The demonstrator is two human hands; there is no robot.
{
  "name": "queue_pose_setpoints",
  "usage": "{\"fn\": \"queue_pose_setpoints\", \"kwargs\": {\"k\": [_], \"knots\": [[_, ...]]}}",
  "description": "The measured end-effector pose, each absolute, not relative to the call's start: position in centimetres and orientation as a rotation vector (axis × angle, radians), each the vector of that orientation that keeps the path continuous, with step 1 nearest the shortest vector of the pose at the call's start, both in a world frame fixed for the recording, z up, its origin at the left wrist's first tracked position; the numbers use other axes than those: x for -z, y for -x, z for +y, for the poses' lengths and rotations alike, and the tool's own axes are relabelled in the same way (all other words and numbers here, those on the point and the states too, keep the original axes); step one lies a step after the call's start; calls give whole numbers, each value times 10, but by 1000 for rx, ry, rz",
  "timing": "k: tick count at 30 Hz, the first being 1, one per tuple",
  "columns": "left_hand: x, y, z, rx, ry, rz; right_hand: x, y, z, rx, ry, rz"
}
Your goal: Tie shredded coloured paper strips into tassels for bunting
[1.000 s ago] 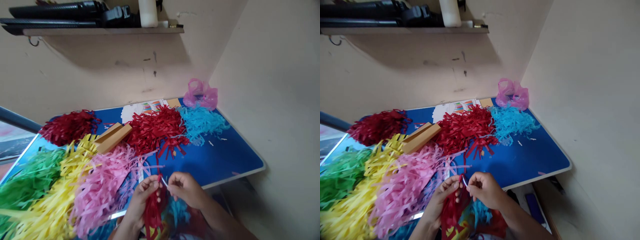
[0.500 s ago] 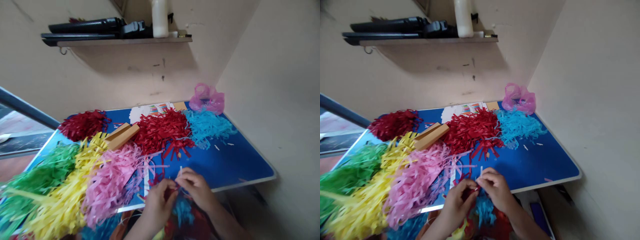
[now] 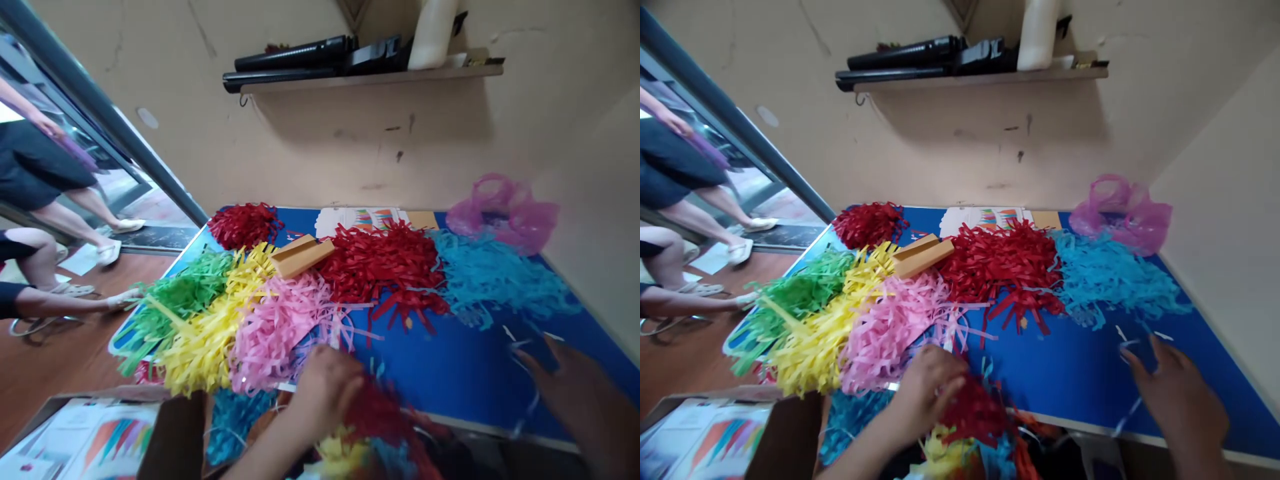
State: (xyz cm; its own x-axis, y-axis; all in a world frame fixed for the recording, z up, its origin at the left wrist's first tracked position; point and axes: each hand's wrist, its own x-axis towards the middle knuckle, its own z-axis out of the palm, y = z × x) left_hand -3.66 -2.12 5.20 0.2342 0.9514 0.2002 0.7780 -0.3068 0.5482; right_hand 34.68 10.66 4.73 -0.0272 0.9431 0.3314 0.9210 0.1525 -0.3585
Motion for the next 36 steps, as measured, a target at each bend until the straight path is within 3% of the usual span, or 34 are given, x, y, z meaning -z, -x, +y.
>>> {"fn": "queue_pose_setpoints", "kwargs": {"k": [3,8,12,17,21,24,26,31,36], "knots": [[-51,87,-4,-507,-2165,2014,-44,-296,112,131,1750,-1977],[-48,134,-6,-178,-2278,2059,-42,-113,100,-340,524,-2554],[-56,163,-25,-214,-2287,2161,-24,-16,112,-378,64,-2892],[-54,216,-53,-350,-2137,2323,-6,3,133,-344,68,-2991],[-64,202,-53,-895,-2029,2790,-10,5,133,-412,204,-3035],[-66,155,-37,-1209,-2096,2518,-21,10,130,-466,345,-3026],[-55,128,-25,-1161,-2050,2268,-31,13,129,-495,409,-3012],[-15,127,-8,-1132,-1875,2315,-52,14,128,-562,468,-2969],[-28,147,-1,-932,-1768,2199,-66,3,135,-707,563,-2831]]}}
